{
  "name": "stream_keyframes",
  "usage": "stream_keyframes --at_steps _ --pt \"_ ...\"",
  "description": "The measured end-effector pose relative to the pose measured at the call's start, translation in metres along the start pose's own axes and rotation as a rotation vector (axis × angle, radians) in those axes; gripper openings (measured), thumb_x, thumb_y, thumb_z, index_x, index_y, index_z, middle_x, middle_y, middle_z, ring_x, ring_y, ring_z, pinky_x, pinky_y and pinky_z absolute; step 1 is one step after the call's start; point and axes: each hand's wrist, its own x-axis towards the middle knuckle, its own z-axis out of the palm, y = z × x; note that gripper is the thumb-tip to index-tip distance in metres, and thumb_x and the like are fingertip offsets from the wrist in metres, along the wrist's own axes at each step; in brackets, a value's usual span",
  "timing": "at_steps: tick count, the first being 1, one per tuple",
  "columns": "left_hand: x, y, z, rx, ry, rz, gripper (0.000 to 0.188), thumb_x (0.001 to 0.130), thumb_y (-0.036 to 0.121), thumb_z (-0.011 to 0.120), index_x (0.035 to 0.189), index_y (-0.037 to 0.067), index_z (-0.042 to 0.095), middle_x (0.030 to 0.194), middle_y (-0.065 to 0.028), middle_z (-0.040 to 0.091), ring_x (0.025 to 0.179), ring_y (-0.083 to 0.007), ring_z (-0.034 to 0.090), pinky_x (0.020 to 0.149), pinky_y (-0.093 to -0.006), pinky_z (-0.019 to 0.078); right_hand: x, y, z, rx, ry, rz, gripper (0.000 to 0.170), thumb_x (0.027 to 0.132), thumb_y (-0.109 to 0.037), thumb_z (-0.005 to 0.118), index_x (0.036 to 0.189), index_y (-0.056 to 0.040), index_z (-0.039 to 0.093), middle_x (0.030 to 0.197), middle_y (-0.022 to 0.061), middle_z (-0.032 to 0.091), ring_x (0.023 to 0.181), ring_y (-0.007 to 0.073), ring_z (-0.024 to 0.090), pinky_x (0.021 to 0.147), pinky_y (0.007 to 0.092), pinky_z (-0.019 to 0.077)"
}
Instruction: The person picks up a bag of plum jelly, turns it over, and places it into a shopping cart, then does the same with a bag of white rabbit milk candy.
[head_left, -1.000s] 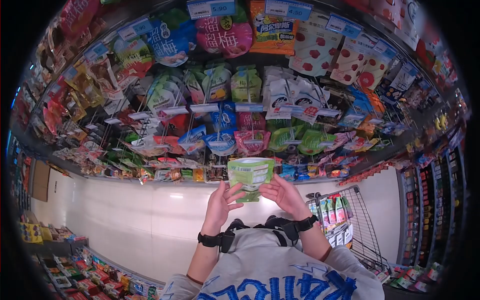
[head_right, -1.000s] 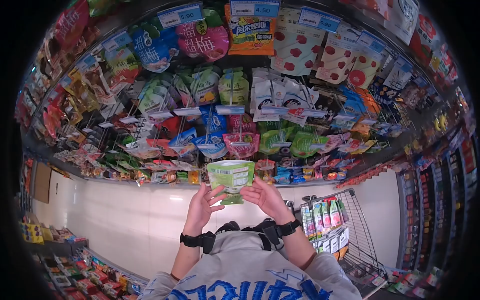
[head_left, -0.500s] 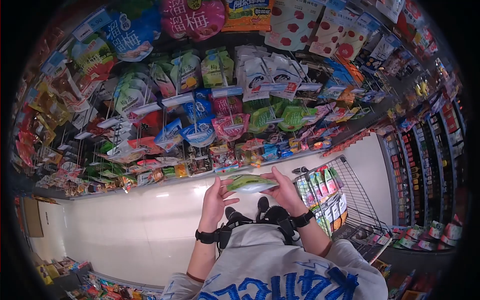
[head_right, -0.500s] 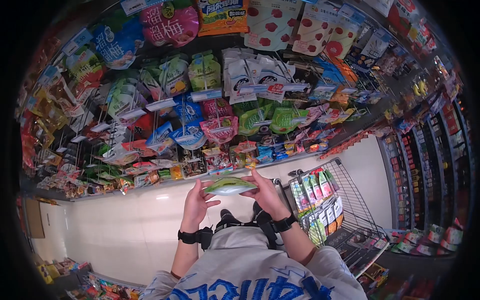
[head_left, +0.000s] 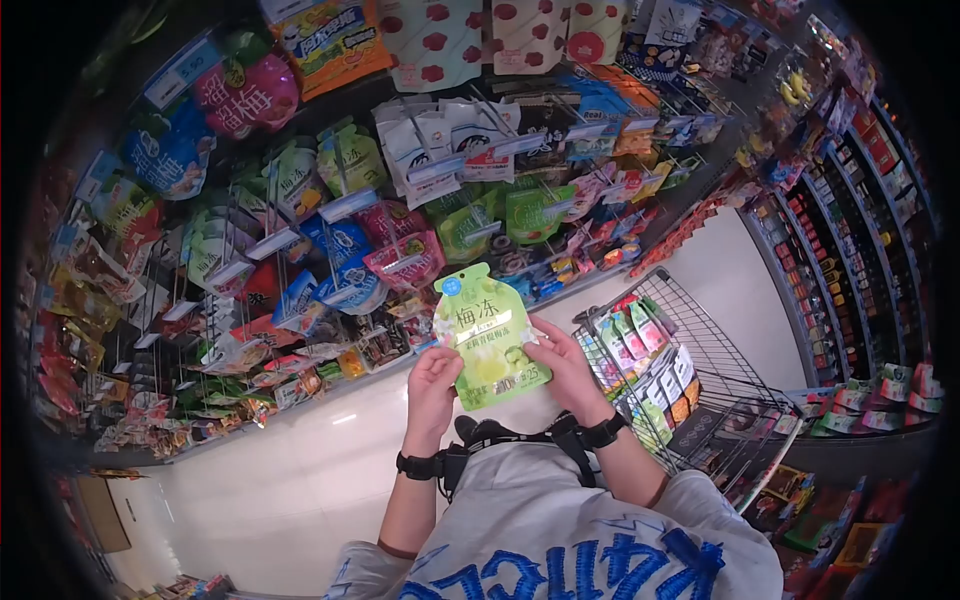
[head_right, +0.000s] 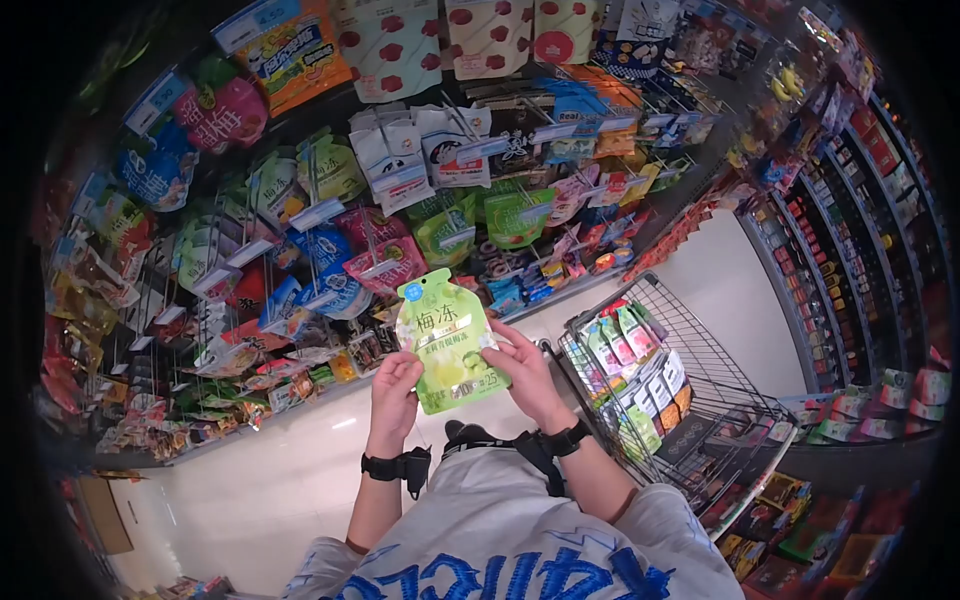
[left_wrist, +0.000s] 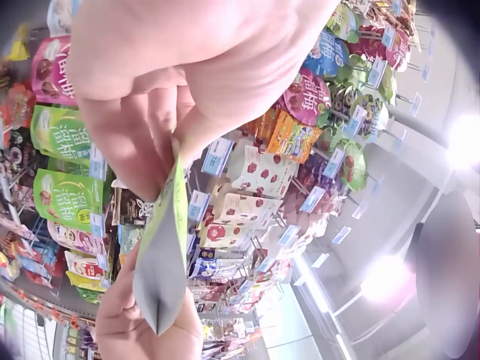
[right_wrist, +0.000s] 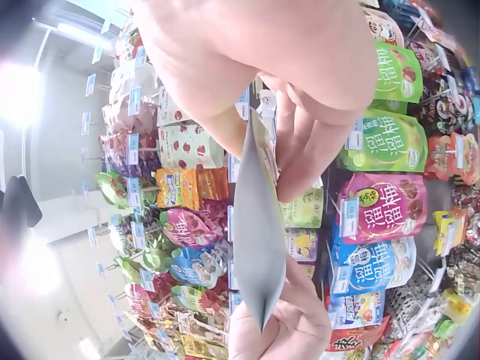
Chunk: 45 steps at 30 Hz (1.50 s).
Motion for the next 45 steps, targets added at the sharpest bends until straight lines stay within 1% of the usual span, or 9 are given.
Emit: stream_keyframes --at_steps 7,15,20,25,28,33,39,41,45 --pt "0.013 -0.077 0.1 -0.05 0.063 0.085 0.009 0.092 0.001 0.06 0.098 0.005 0.057 0.099 -0.0047 0.064 0.091 -0.0119 0.061 0.079 -0.0261 0.0514 -0.047 -0.049 -0.095 0.094 -0.046 0.17 0.037 0.094 -0.017 0.062 0.127 -0.0035 0.05 0.115 0.0079 0.063 0.096 0.0172 0.066 0.084 0.0328 0.0569" --pt "0.023 -0.182 0.228 0.186 -0.003 -0.176 0.01 0.092 0.003 0.06 0.096 0.009 0.053 0.097 -0.0031 0.062 0.091 -0.012 0.061 0.078 -0.0289 0.0521 -0.113 -0.089 -0.242 0.294 0.164 -0.014 0.037 0.092 -0.009 0.063 0.126 -0.0035 0.05 0.113 0.0085 0.064 0.098 0.0183 0.067 0.086 0.0337 0.0565" --pt "0.035 -0.257 0.268 0.318 -0.108 -0.227 0.023 0.093 0.003 0.059 0.103 0.015 0.042 0.104 -0.0012 0.061 0.096 -0.0124 0.06 0.08 -0.0311 0.0518 -0.16 -0.086 -0.326 0.275 0.294 -0.073 0.038 0.09 -0.009 0.066 0.124 -0.0027 0.051 0.104 0.0069 0.067 0.086 0.0148 0.068 0.077 0.028 0.0569" --pt "0.036 -0.314 0.321 0.404 -0.156 -0.481 0.036 0.091 0.003 0.061 0.116 0.017 0.04 0.11 -0.0018 0.061 0.098 -0.0137 0.059 0.079 -0.0331 0.0504 -0.203 -0.066 -0.388 0.367 0.489 -0.168 0.043 0.09 -0.006 0.064 0.13 -0.0024 0.048 0.11 0.0088 0.065 0.096 0.0154 0.066 0.082 0.0287 0.0557" --pt "0.039 -0.354 0.328 0.446 -0.23 -0.669 0.038 0.09 0.002 0.062 0.12 0.018 0.045 0.111 0.0001 0.06 0.1 -0.0141 0.059 0.082 -0.0349 0.0495 -0.227 -0.058 -0.407 0.729 0.576 -0.168 0.037 0.091 -0.006 0.063 0.125 -0.0047 0.049 0.116 0.0109 0.063 0.104 0.0202 0.064 0.089 0.0363 0.0536" --pt "0.025 -0.417 0.337 0.599 -0.322 -0.92 0.037 0.09 0.004 0.063 0.12 0.019 0.048 0.104 0.0045 0.059 0.098 -0.0124 0.058 0.085 -0.0363 0.0488 -0.256 -0.024 -0.429 0.811 0.811 -0.232 0.05 0.089 -0.001 0.062 0.132 -0.0073 0.038 0.114 0.0128 0.062 0.105 0.0232 0.063 0.085 0.0377 0.0552" --pt "0.032 -0.48 0.334 0.736 -0.315 -0.988 0.037 0.087 0.006 0.063 0.119 0.016 0.047 0.106 -0.0018 0.057 0.097 -0.0146 0.056 0.081 -0.0388 0.0524 -0.287 0.021 -0.476 0.6 0.997 -0.239 0.053 0.086 0.005 0.06 0.134 -0.0071 0.04 0.117 0.0136 0.062 0.102 0.0215 0.065 0.078 0.0332 0.0574" --pt "0.042 -0.505 0.324 0.774 -0.198 -1.02 0.03 0.088 0.007 0.063 0.112 0.017 0.047 0.107 -0.0035 0.058 0.096 -0.0176 0.056 0.081 -0.0392 0.0518 -0.299 0.026 -0.487 0.571 1.006 -0.202 0.052 0.086 0.005 0.059 0.134 -0.0054 0.042 0.118 0.0141 0.062 0.103 0.0212 0.064 0.081 0.033 0.056" --pt "0.045 -0.539 0.317 0.892 -0.25 -1.092 0.033 0.088 0.009 0.066 0.114 0.015 0.046 0.105 -0.0036 0.059 0.094 -0.0195 0.057 0.08 -0.039 0.0527 -0.305 0.057 -0.518 0.46 1.088 -0.219 0.048 0.084 0.003 0.061 0.13 -0.0014 0.046 0.119 0.0136 0.063 0.108 0.0218 0.062 0.092 0.0334 0.0493"
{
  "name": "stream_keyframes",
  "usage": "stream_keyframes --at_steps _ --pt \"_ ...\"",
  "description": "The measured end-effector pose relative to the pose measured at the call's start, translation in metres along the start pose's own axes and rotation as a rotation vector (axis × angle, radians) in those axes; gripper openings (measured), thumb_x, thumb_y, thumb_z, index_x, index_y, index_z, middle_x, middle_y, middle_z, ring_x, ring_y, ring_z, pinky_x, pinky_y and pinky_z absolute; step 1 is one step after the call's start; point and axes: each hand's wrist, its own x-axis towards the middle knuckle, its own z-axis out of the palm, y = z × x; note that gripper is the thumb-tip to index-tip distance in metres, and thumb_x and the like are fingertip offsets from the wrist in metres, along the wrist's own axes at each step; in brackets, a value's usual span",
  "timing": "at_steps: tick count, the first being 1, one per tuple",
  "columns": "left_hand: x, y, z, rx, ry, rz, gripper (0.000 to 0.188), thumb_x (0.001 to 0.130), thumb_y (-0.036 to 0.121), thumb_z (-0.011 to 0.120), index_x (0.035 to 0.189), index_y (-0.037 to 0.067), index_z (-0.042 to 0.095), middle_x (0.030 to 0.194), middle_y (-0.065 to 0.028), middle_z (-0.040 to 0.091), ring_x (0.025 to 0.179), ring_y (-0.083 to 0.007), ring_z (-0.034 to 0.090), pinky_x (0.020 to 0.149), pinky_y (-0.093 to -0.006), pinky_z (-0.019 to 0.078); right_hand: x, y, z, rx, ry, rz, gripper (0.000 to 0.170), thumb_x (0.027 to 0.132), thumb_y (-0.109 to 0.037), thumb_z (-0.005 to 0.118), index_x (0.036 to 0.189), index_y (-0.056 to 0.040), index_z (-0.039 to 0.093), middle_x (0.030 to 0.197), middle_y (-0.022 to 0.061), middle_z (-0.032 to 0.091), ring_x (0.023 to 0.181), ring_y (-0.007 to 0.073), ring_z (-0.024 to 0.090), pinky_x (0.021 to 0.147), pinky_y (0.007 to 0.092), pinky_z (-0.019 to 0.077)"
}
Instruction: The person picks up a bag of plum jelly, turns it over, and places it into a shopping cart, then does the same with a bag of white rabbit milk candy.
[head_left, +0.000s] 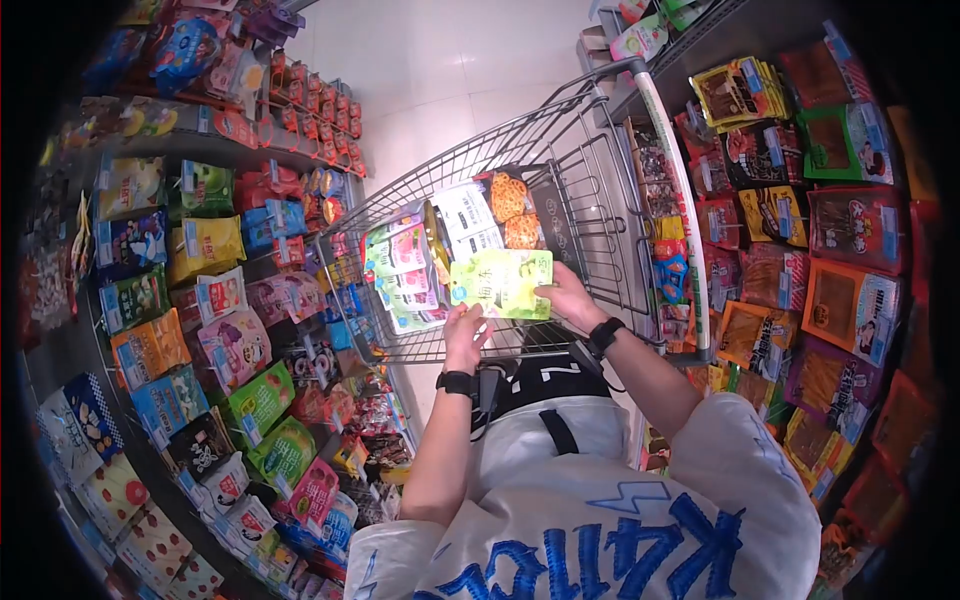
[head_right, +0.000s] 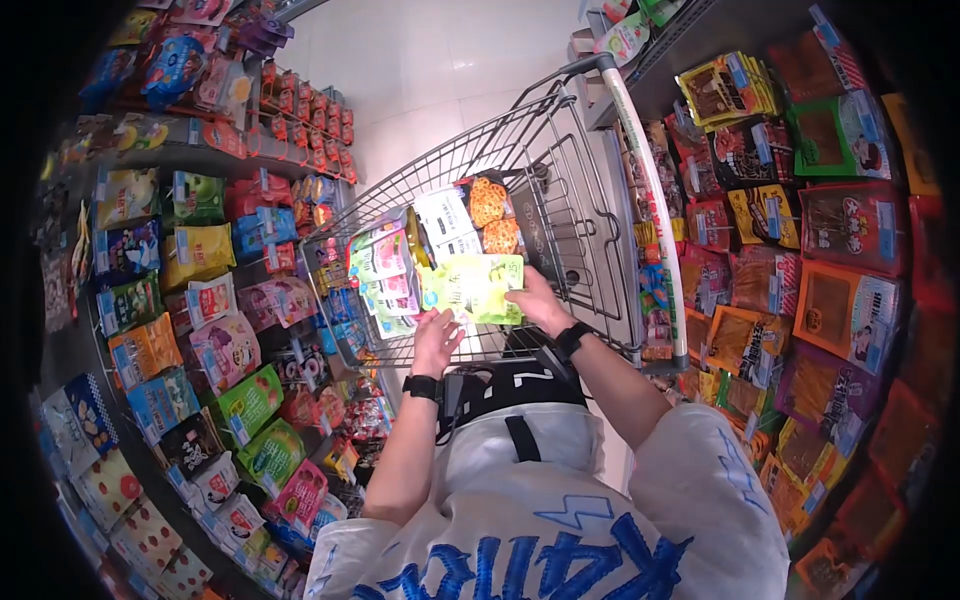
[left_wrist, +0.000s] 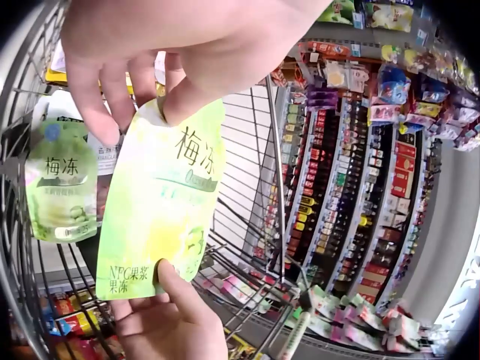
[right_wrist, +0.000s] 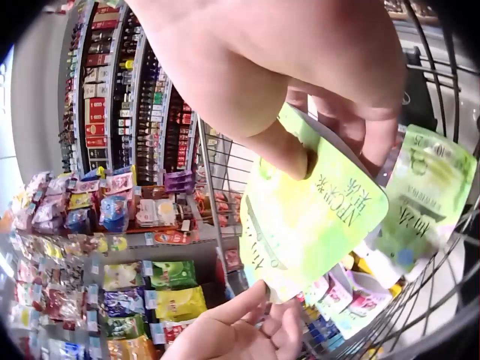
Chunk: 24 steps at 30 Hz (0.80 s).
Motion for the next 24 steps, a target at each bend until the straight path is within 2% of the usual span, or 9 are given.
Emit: stream_keyframes --at_steps 2,6,10,11,16,18,20,22,24 --pt "0.015 -0.005 0.004 0.033 -0.014 -0.025 0.034 0.088 0.009 0.066 0.115 0.013 0.045 0.107 -0.0044 0.059 0.097 -0.0208 0.057 0.08 -0.0389 0.0529 0.025 0.025 -0.023 -0.448 0.202 -0.061 0.048 0.083 -0.002 0.064 0.128 0.0005 0.047 0.118 0.0155 0.064 0.109 0.0235 0.062 0.093 0.0336 0.0477" --pt "0.034 -0.013 0.015 -0.019 -0.052 -0.105 0.031 0.089 0.006 0.063 0.114 0.01 0.045 0.112 -0.0076 0.059 0.097 -0.0235 0.059 0.079 -0.0395 0.0545 0.025 0.002 -0.018 -0.715 0.351 -0.126 0.055 0.082 -0.003 0.063 0.132 0.0015 0.042 0.119 0.0244 0.061 0.112 0.0365 0.059 0.096 0.0401 0.0463" --pt "0.037 -0.013 0.016 0.166 -0.117 -0.235 0.054 0.09 0.0 0.053 0.14 0.003 0.032 0.127 -0.0167 0.049 0.1 -0.0277 0.06 0.082 -0.0442 0.0568 0.035 0.018 -0.02 -1.066 0.514 -0.152 0.068 0.078 -0.005 0.062 0.137 0.0104 0.031 0.125 0.0331 0.052 0.117 0.0413 0.053 0.099 0.0413 0.044" --pt "0.032 -0.012 0.017 0.172 -0.071 -0.221 0.059 0.09 0.001 0.053 0.143 0.004 0.028 0.125 -0.0164 0.049 0.1 -0.0263 0.059 0.078 -0.0412 0.0573 0.031 0.012 -0.025 -0.971 0.398 0.114 0.07 0.077 -0.008 0.061 0.136 0.0125 0.031 0.128 0.0349 0.049 0.12 0.0417 0.05 0.102 0.0406 0.0425" --pt "0.009 0.008 -0.019 0.11 -0.033 -0.046 0.061 0.091 0.006 0.05 0.146 0.008 0.023 0.125 -0.0162 0.049 0.104 -0.0251 0.058 0.076 -0.0367 0.0568 0.053 0.081 -0.06 -1.168 0.305 0.039 0.054 0.077 -0.013 0.061 0.124 0.0089 0.045 0.123 0.035 0.052 0.115 0.0442 0.053 0.1 0.0437 0.0439" --pt "-0.003 0.014 -0.043 0.059 -0.012 0.01 0.056 0.093 0.007 0.049 0.144 0.008 0.026 0.126 -0.0165 0.049 0.106 -0.0259 0.058 0.078 -0.0371 0.0558 0.044 0.06 -0.046 -1.13 0.258 0.105 0.047 0.077 -0.018 0.061 0.116 0.007 0.054 0.114 0.032 0.059 0.109 0.0434 0.057 0.097 0.044 0.0459" --pt "-0.02 0.02 -0.07 -0.061 0.003 0.085 0.05 0.095 0.01 0.05 0.14 0.008 0.03 0.131 -0.0182 0.048 0.108 -0.0286 0.057 0.084 -0.0418 0.054 0.049 0.074 -0.053 -1.242 0.246 -0.088 0.037 0.077 -0.024 0.062 0.103 0.0029 0.065 0.102 0.0268 0.065 0.102 0.0412 0.061 0.092 0.044 0.0483" --pt "-0.049 0.03 -0.093 -0.113 0.064 0.125 0.044 0.096 0.011 0.049 0.137 0.007 0.035 0.129 -0.0165 0.05 0.105 -0.0256 0.059 0.085 -0.0403 0.0531 0.043 0.05 -0.034 -1.278 0.068 0.092 0.032 0.076 -0.027 0.062 0.095 -0.0024 0.07 0.098 0.0237 0.067 0.097 0.0397 0.063 0.087 0.0431 0.0505" --pt "-0.07 0.027 -0.126 -0.214 0.105 0.183 0.041 0.096 0.013 0.05 0.135 0.008 0.039 0.128 -0.015 0.051 0.106 -0.0253 0.058 0.086 -0.0401 0.0527 0.059 0.071 -0.04 -1.335 -0.039 0.063 0.031 0.076 -0.029 0.063 0.093 -0.0051 0.072 0.094 0.0233 0.067 0.093 0.0381 0.065 0.083 0.0418 0.0517"
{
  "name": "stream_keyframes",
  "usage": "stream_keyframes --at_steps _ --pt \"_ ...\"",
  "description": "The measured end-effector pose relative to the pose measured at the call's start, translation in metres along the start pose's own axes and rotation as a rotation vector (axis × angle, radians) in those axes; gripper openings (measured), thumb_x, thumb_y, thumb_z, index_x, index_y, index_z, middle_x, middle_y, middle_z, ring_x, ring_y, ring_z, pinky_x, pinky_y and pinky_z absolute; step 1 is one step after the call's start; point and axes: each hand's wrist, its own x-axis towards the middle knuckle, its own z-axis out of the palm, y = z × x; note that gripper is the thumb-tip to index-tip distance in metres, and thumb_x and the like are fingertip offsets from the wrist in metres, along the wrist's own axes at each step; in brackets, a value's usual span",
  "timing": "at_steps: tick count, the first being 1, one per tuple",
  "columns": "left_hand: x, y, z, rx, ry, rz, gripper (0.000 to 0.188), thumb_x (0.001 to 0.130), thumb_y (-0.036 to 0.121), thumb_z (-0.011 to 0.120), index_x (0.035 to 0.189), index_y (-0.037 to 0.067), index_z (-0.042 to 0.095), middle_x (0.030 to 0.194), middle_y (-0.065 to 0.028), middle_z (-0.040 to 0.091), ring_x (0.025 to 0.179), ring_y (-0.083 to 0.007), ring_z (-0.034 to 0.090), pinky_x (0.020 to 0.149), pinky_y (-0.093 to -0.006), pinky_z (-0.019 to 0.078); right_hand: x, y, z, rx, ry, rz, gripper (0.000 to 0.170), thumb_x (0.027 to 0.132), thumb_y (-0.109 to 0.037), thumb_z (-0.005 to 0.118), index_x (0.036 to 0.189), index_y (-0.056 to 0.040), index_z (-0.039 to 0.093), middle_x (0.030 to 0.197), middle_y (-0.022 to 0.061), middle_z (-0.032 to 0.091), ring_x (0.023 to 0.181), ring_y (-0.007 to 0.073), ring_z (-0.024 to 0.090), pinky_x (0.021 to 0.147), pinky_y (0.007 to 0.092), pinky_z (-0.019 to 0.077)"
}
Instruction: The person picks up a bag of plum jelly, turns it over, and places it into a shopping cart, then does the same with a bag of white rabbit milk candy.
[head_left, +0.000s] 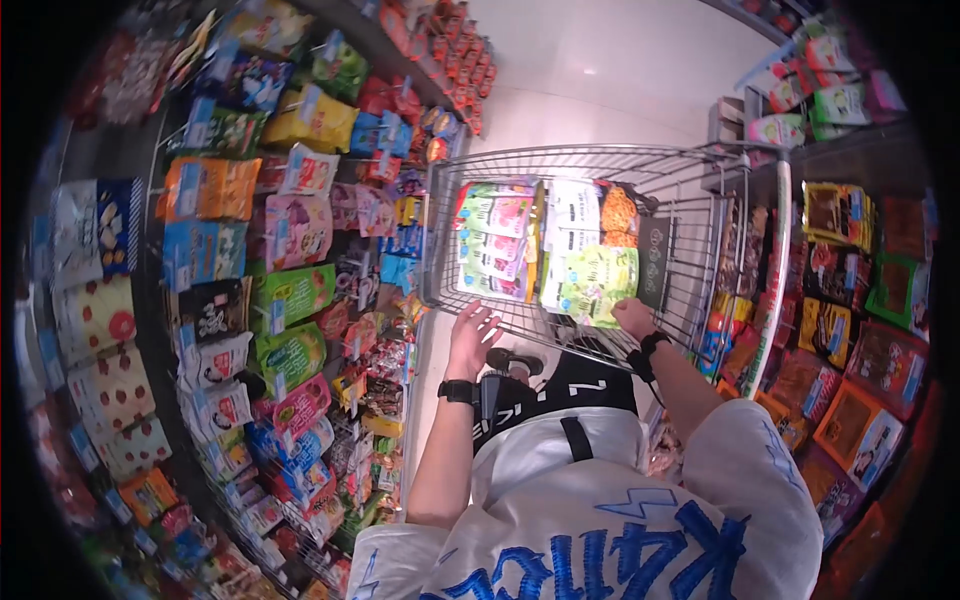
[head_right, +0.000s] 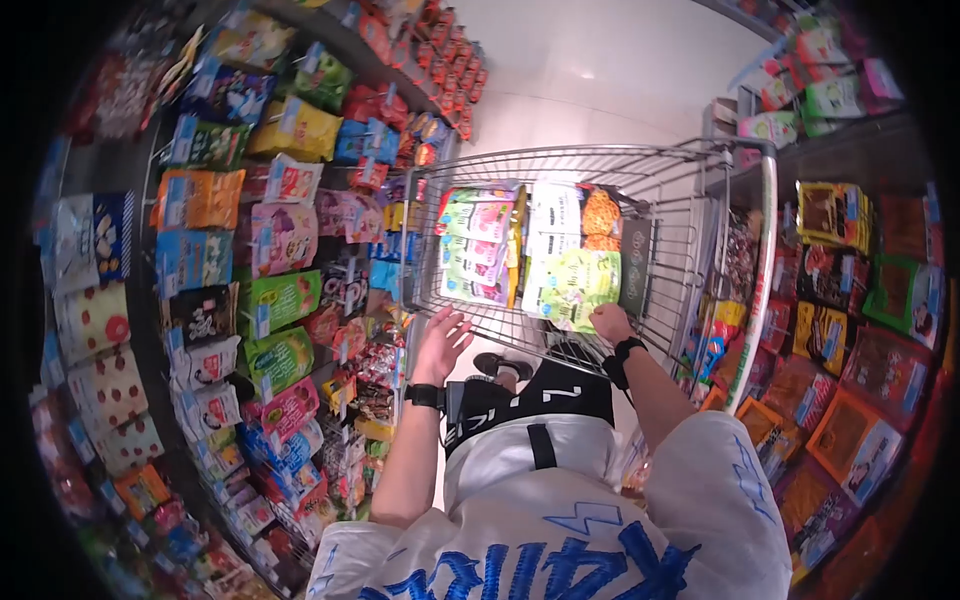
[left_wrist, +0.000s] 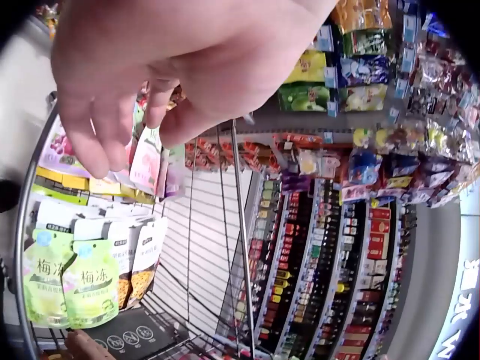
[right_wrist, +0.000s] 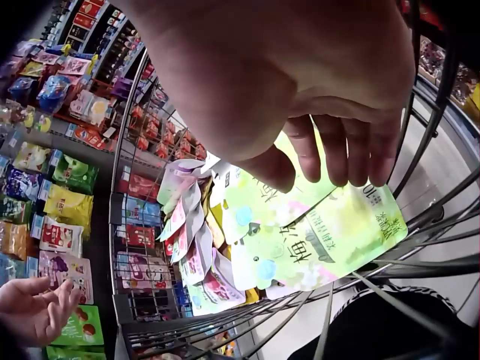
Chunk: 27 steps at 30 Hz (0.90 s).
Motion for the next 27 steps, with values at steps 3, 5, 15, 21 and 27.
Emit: stream_keyframes --at_steps 3,5,15,21,27 --pt "-0.025 0.005 -0.052 -0.16 0.071 0.06 0.04 0.094 0.013 0.055 0.132 0.008 0.044 0.123 -0.0117 0.053 0.111 -0.026 0.056 0.089 -0.0417 0.051 0.012 -0.021 0.014 -0.024 -0.052 -0.07 0.032 0.076 -0.029 0.063 0.095 -0.0047 0.072 0.092 0.0208 0.069 0.087 0.0345 0.067 0.08 0.0388 0.0526" --pt "-0.044 -0.003 -0.086 -0.257 0.1 0.094 0.039 0.094 0.015 0.055 0.131 0.007 0.045 0.122 -0.0113 0.054 0.112 -0.0262 0.056 0.09 -0.0415 0.0509 0.016 -0.048 0.022 -0.065 -0.083 -0.071 0.031 0.076 -0.03 0.064 0.093 -0.0051 0.073 0.089 0.0188 0.07 0.085 0.0322 0.068 0.079 0.0379 0.0529" --pt "-0.111 -0.05 -0.222 -0.571 0.143 0.176 0.034 0.094 0.017 0.057 0.126 0.007 0.05 0.118 -0.0095 0.057 0.109 -0.0254 0.059 0.091 -0.0408 0.0509 0.0 -0.194 0.101 0.063 -0.086 -0.363 0.029 0.083 -0.022 0.067 0.098 0.0019 0.07 0.083 0.0114 0.071 0.076 0.0182 0.066 0.072 0.0299 0.0515" --pt "-0.151 -0.058 -0.313 -0.668 0.164 0.303 0.035 0.094 0.017 0.057 0.127 0.006 0.05 0.12 -0.011 0.057 0.11 -0.026 0.058 0.092 -0.0415 0.0505 -0.093 -0.294 0.179 0.195 -0.118 -0.508 0.025 0.088 -0.015 0.064 0.105 0.002 0.068 0.092 0.0076 0.07 0.085 0.0149 0.063 0.078 0.0284 0.0499" --pt "-0.175 -0.058 -0.398 -0.748 0.168 0.428 0.032 0.094 0.019 0.058 0.123 0.009 0.051 0.119 -0.0082 0.06 0.108 -0.0226 0.059 0.089 -0.0402 0.05 -0.175 -0.373 0.268 0.154 -0.286 -0.632 0.028 0.089 -0.015 0.064 0.111 0.0012 0.065 0.097 0.006 0.068 0.09 0.0109 0.061 0.078 0.0245 0.0472"
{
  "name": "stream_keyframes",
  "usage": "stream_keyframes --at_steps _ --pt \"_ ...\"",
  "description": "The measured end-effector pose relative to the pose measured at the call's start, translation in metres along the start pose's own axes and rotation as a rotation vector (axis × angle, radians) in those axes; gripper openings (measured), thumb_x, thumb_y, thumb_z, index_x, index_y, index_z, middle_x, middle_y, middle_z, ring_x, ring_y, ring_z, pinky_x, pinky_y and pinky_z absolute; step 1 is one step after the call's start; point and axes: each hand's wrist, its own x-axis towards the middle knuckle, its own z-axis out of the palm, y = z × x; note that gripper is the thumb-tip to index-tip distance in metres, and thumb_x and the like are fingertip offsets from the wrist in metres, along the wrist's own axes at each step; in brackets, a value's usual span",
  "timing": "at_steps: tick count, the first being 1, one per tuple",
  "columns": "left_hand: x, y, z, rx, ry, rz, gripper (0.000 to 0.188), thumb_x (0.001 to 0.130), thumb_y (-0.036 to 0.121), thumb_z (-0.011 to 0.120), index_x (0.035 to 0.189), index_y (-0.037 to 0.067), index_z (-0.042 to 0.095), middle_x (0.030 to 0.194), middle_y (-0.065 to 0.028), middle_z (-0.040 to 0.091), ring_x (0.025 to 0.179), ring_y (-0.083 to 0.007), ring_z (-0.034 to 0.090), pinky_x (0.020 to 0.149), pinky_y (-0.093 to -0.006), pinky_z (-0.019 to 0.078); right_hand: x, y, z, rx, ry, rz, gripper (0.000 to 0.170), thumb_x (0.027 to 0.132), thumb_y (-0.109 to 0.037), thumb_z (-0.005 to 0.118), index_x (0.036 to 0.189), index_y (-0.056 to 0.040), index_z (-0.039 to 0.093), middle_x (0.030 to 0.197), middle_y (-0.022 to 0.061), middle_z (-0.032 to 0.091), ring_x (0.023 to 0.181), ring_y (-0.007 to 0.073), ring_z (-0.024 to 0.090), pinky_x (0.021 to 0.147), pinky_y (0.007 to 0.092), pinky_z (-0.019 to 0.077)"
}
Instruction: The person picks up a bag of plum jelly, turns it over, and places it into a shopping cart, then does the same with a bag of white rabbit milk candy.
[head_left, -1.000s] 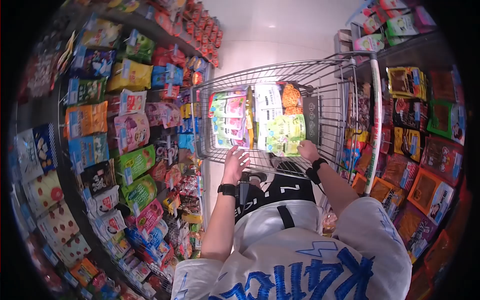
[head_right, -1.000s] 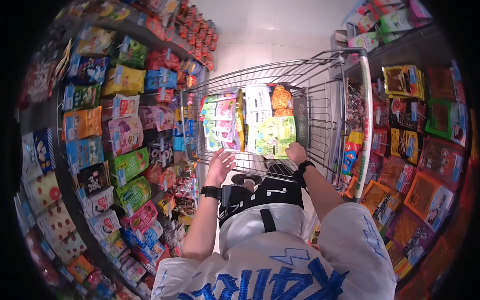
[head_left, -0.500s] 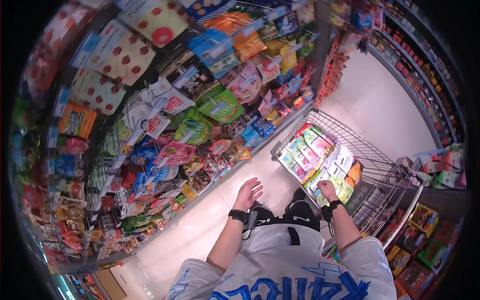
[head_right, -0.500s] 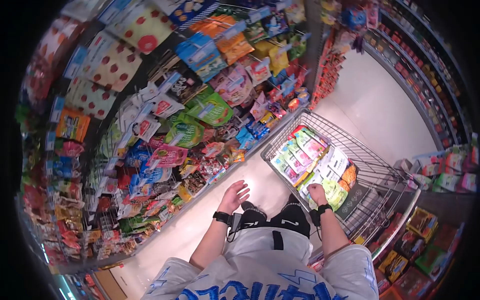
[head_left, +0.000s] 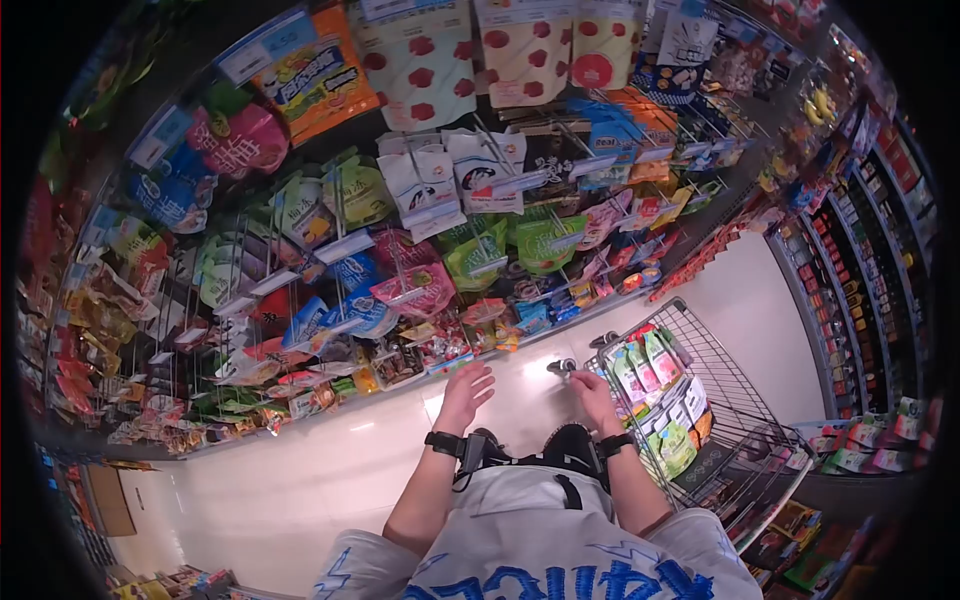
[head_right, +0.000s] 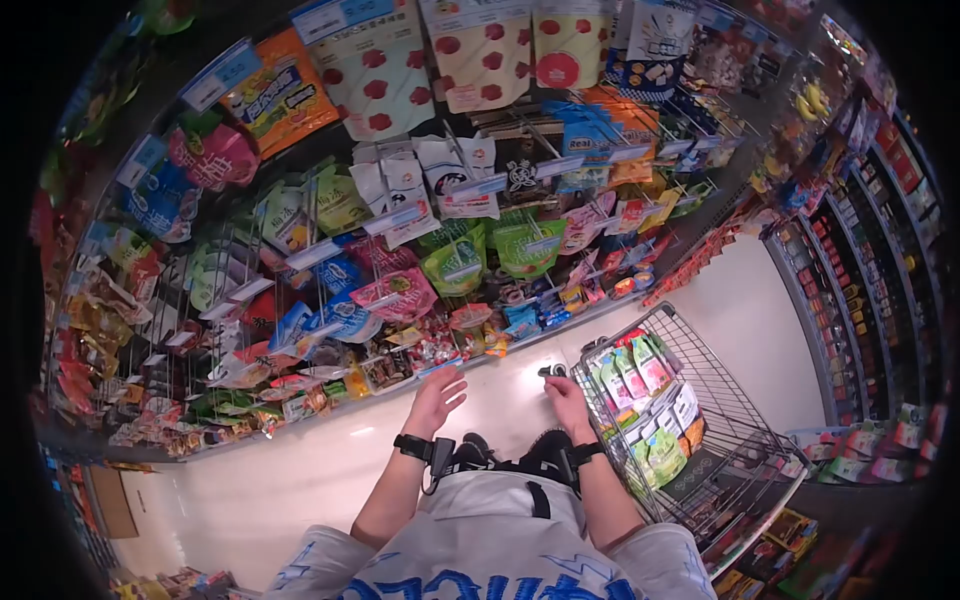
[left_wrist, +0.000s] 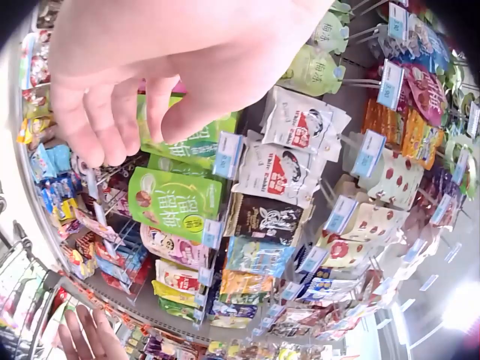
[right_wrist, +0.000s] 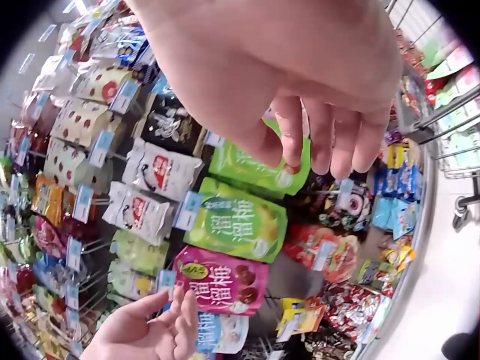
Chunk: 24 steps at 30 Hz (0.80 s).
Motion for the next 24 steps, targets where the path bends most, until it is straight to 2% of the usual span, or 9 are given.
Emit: stream_keyframes --at_steps 4,7,9,14,17,19,21,22,24 --pt "-0.006 0.057 -0.004 -0.049 -0.03 0.105 0.027 0.093 0.019 0.059 0.119 0.012 0.055 0.111 -0.0046 0.062 0.101 -0.0192 0.061 0.083 -0.0341 0.0505 0.006 -0.071 0.054 0.117 -0.214 0.018 0.028 0.091 -0.017 0.062 0.114 0.0001 0.063 0.102 0.0069 0.068 0.095 0.0131 0.063 0.081 0.0258 0.0481" --pt "-0.002 0.09 -0.006 -0.074 -0.074 0.197 0.027 0.094 0.02 0.06 0.118 0.011 0.055 0.11 -0.0046 0.062 0.099 -0.018 0.061 0.082 -0.0345 0.0506 0.021 -0.119 0.083 0.133 -0.33 0.006 0.029 0.093 -0.018 0.062 0.116 -0.0012 0.062 0.106 0.0065 0.068 0.096 0.0155 0.065 0.08 0.0273 0.0494" --pt "-0.002 0.111 0.001 -0.086 -0.049 0.231 0.027 0.094 0.02 0.06 0.119 0.011 0.055 0.11 -0.0044 0.062 0.097 -0.0165 0.061 0.08 -0.0344 0.0505 0.032 -0.151 0.099 0.141 -0.372 -0.077 0.025 0.092 -0.019 0.063 0.112 -0.0027 0.064 0.098 0.0059 0.068 0.088 0.0125 0.064 0.076 0.0264 0.0501" --pt "0.017 0.153 0.014 -0.094 0.013 0.373 0.024 0.094 0.015 0.059 0.117 0.009 0.055 0.109 -0.0055 0.063 0.096 -0.017 0.063 0.076 -0.0325 0.0526 0.08 -0.209 0.135 0.2 -0.523 -0.237 0.027 0.093 -0.012 0.061 0.117 -0.0006 0.06 0.104 0.0067 0.067 0.094 0.0129 0.063 0.082 0.0263 0.0506" --pt "0.029 0.18 0.026 -0.041 0.058 0.455 0.028 0.093 0.014 0.058 0.12 0.008 0.054 0.112 -0.0059 0.062 0.097 -0.0174 0.062 0.078 -0.0323 0.0519 0.121 -0.226 0.153 0.194 -0.508 -0.355 0.031 0.092 -0.011 0.062 0.12 -0.0001 0.057 0.109 0.0075 0.065 0.098 0.0137 0.062 0.083 0.0269 0.0506" --pt "0.037 0.196 0.035 0.011 0.096 0.56 0.034 0.093 0.013 0.057 0.126 0.006 0.051 0.116 -0.0066 0.061 0.099 -0.0177 0.062 0.079 -0.0315 0.0512 0.136 -0.252 0.158 0.169 -0.513 -0.325 0.038 0.09 -0.009 0.062 0.126 -0.0003 0.052 0.114 0.0093 0.063 0.101 0.0148 0.061 0.087 0.0282 0.0494" --pt "0.045 0.21 0.043 0.051 0.13 0.589 0.039 0.092 0.011 0.056 0.13 0.005 0.049 0.119 -0.0073 0.06 0.101 -0.0183 0.061 0.08 -0.031 0.051 0.15 -0.269 0.164 0.068 -0.367 -0.413 0.047 0.087 -0.009 0.065 0.13 0.0 0.048 0.119 0.0131 0.06 0.099 0.0166 0.062 0.09 0.0315 0.0481" --pt "0.049 0.215 0.046 0.086 0.173 0.629 0.039 0.092 0.011 0.056 0.13 0.005 0.049 0.12 -0.0074 0.059 0.103 -0.0176 0.06 0.08 -0.0305 0.0508 0.164 -0.267 0.171 0.226 -0.43 -0.402 0.058 0.085 -0.007 0.064 0.137 -0.0029 0.04 0.13 0.0148 0.054 0.109 0.0202 0.058 0.093 0.0343 0.0465" --pt "0.068 0.222 0.046 0.133 0.195 0.668 0.041 0.093 0.01 0.058 0.132 0.004 0.049 0.124 -0.0082 0.057 0.108 -0.0159 0.057 0.083 -0.0294 0.0499 0.18 -0.269 0.177 0.209 -0.39 -0.447 0.061 0.085 -0.007 0.065 0.14 -0.0044 0.037 0.133 0.0153 0.051 0.114 0.0216 0.055 0.094 0.035 0.0463"
